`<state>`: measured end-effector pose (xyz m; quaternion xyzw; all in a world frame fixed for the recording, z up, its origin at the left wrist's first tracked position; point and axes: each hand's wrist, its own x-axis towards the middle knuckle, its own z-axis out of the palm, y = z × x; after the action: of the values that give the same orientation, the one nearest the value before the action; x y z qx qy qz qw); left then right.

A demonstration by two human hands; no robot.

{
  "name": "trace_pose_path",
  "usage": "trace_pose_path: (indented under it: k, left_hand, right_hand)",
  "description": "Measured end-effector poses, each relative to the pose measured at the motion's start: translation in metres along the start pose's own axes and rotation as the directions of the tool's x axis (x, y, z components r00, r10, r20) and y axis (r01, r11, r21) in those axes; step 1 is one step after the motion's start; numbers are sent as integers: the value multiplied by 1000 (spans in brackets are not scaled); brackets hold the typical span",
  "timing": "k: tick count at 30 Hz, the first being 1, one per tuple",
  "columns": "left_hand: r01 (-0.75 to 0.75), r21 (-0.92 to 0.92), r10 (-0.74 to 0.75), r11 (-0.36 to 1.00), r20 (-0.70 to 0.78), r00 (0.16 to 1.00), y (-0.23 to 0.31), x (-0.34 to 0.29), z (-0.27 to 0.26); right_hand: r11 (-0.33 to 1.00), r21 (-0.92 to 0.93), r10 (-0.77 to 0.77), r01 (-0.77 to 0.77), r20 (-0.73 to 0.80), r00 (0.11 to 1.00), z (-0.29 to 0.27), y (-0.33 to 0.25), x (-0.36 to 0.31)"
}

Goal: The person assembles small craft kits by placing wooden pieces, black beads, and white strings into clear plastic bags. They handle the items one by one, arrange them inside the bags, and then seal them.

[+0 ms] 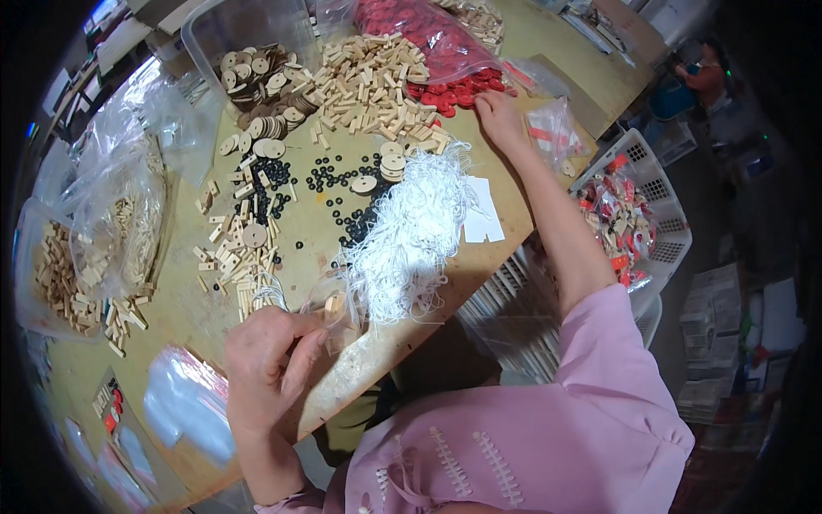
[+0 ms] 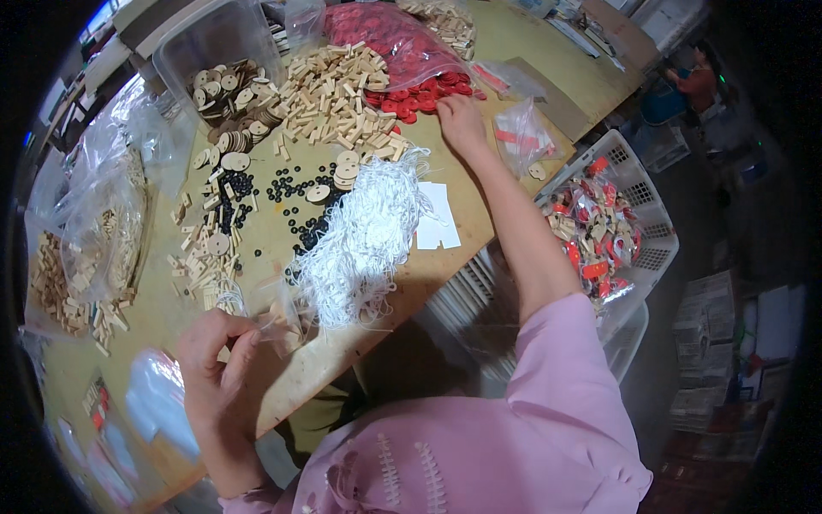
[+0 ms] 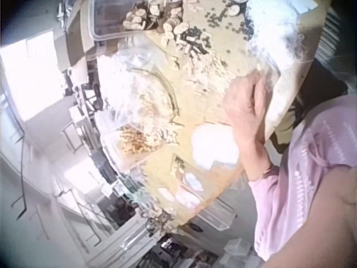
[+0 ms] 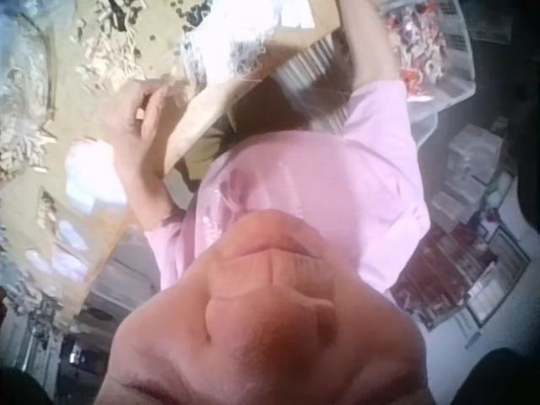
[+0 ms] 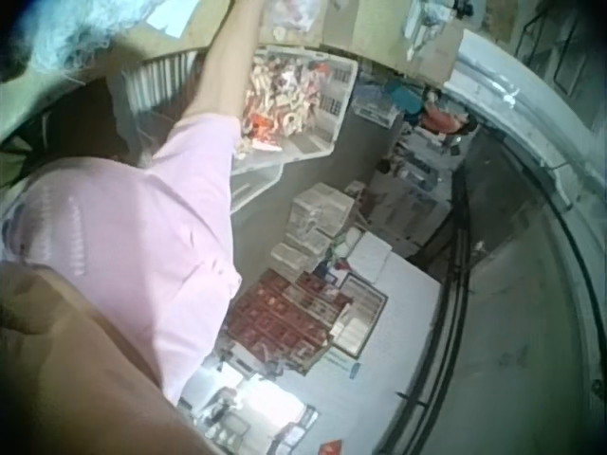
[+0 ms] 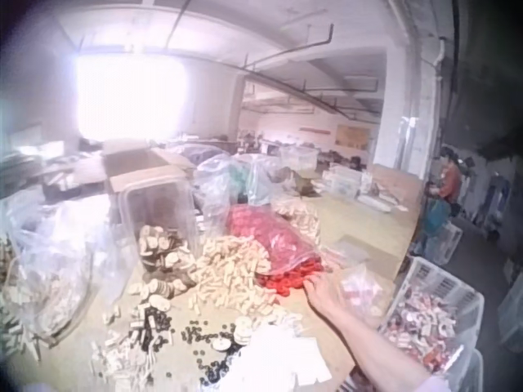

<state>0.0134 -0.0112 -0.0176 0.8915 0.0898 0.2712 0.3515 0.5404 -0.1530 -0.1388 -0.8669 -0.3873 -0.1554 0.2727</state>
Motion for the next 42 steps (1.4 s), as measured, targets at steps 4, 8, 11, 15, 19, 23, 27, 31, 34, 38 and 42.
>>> trace_pose_path:
  k: [4, 8, 11, 15, 19, 23, 27, 31, 34, 38, 42]
  left_hand:
    - [-4, -12, 4, 1000, -7, 1000, 0, -2, -1]
    - [-4, -12, 4, 1000, 1, 1000, 2, -3, 0]
    - [-12, -28, 11, 1000, -31, 999, 0, -4, -1]
    - [-13, -12, 12, 1000, -38, 999, 3, -2, -3]
    - [-28, 14, 28, 1000, -21, 999, 7, -3, -4]
    - [-9, 24, 9, 1000, -16, 1000, 10, -4, -2]
    - [-15, 5, 15, 1000, -28, 999, 7, -4, -1]
    - [-21, 10, 21, 1000, -34, 999, 7, -4, -3]
    - [-30, 9, 31, 999, -49, 998, 9, -3, -2]
    - [-28, -18, 27, 999, -72, 997, 16, -3, -4]
    - [-114, -3, 114, 993, -72, 991, 2, -4, -3]
  right_hand:
    - [987, 63, -155, 150, 88, 984, -19, -61, -59]
    - [968, 225, -128, 113, 53, 990, -40, -76, -85]
    - [963, 228, -105, 143, -171, 980, -59, -77, -91]
    - [970, 160, 192, -185, -26, 981, -88, -43, -104]
    - [997, 49, 52, -57, 84, 995, -80, -49, -106]
    - [998, -36, -50, 56, 133, 990, -76, -60, -94]
    - [994, -14, -100, 104, 170, 980, -77, -55, -92]
    - [996, 88, -3, -1, 52, 999, -67, -39, -103]
    - [996, 88, -34, 35, -6, 999, -61, -28, -101]
    - [746, 495, 388, -444, 219, 895, -73, -36, -91]
    - [572, 738, 283, -359, 233, 930, -103, -110, -94]
